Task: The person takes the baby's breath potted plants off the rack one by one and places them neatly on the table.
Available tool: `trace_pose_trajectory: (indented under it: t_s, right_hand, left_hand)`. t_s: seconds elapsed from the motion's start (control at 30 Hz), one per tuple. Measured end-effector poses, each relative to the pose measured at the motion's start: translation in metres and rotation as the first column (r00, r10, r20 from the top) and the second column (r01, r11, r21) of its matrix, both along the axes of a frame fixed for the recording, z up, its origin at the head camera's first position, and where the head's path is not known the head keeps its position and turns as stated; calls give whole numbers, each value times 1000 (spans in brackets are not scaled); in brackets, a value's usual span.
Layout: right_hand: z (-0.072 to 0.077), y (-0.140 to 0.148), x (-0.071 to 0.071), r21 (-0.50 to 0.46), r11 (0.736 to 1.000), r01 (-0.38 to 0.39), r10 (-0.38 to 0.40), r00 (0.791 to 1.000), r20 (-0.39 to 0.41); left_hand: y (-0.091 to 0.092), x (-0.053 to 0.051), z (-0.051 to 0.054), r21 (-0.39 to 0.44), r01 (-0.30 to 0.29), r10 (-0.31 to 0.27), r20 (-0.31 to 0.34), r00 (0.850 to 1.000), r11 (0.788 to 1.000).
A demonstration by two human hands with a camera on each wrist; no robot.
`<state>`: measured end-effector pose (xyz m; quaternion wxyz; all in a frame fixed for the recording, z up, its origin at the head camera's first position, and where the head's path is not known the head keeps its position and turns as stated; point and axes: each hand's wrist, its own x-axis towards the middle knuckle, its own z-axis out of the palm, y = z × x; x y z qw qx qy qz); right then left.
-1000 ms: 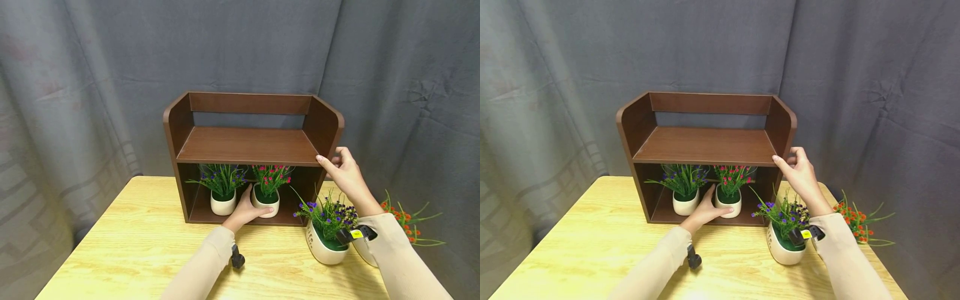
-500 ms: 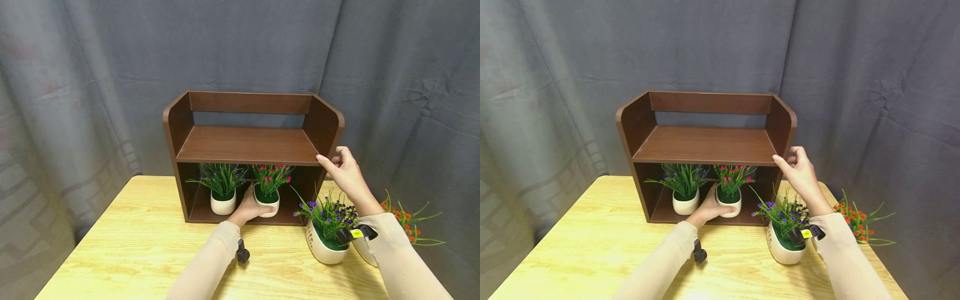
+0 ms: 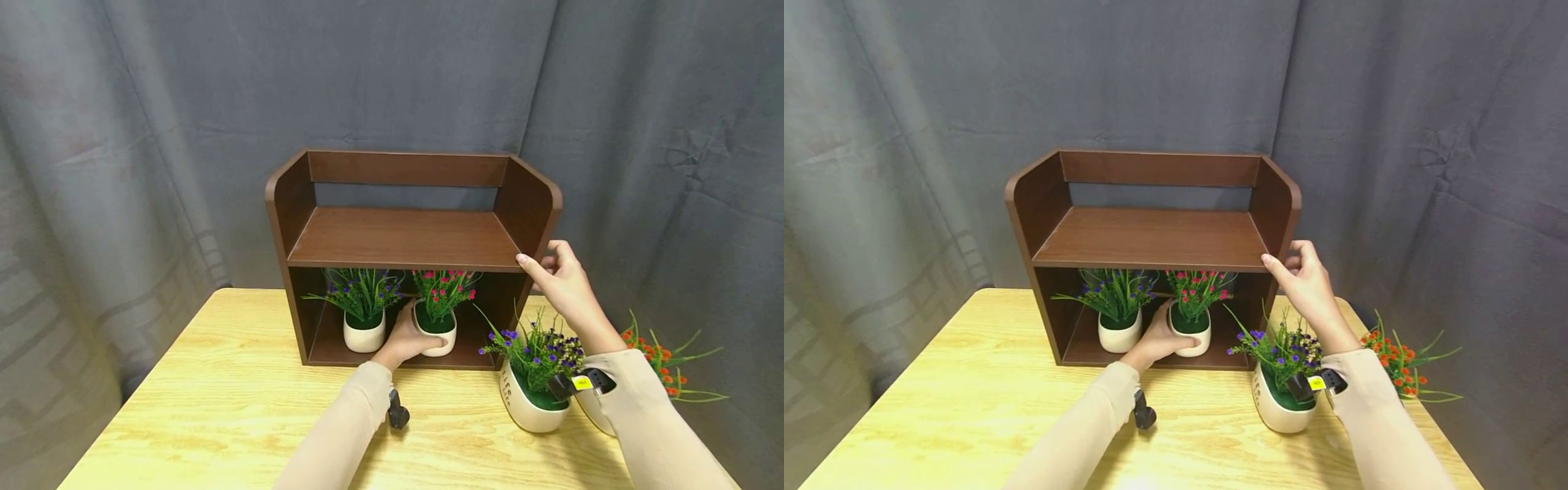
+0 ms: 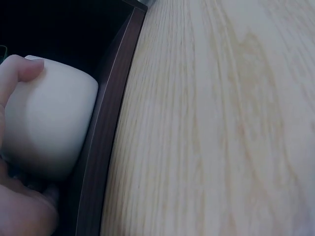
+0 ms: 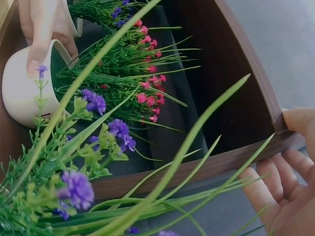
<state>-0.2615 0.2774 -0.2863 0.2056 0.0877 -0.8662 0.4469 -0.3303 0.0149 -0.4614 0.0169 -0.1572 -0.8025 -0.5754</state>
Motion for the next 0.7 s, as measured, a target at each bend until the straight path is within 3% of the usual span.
trace_pose_trajectory:
  t_s: [0.37,0.7]
  right_hand:
    - [1,0,2,2,1000,-2,2,1000,7]
    - [0,0,0,-2,1000,-9,9,1000,0]
  left_hand:
    - [0,6,-1,-72,-31,28,-31,999,997]
    - [-6,14,2,-26,-3,2,-32,999,1000]
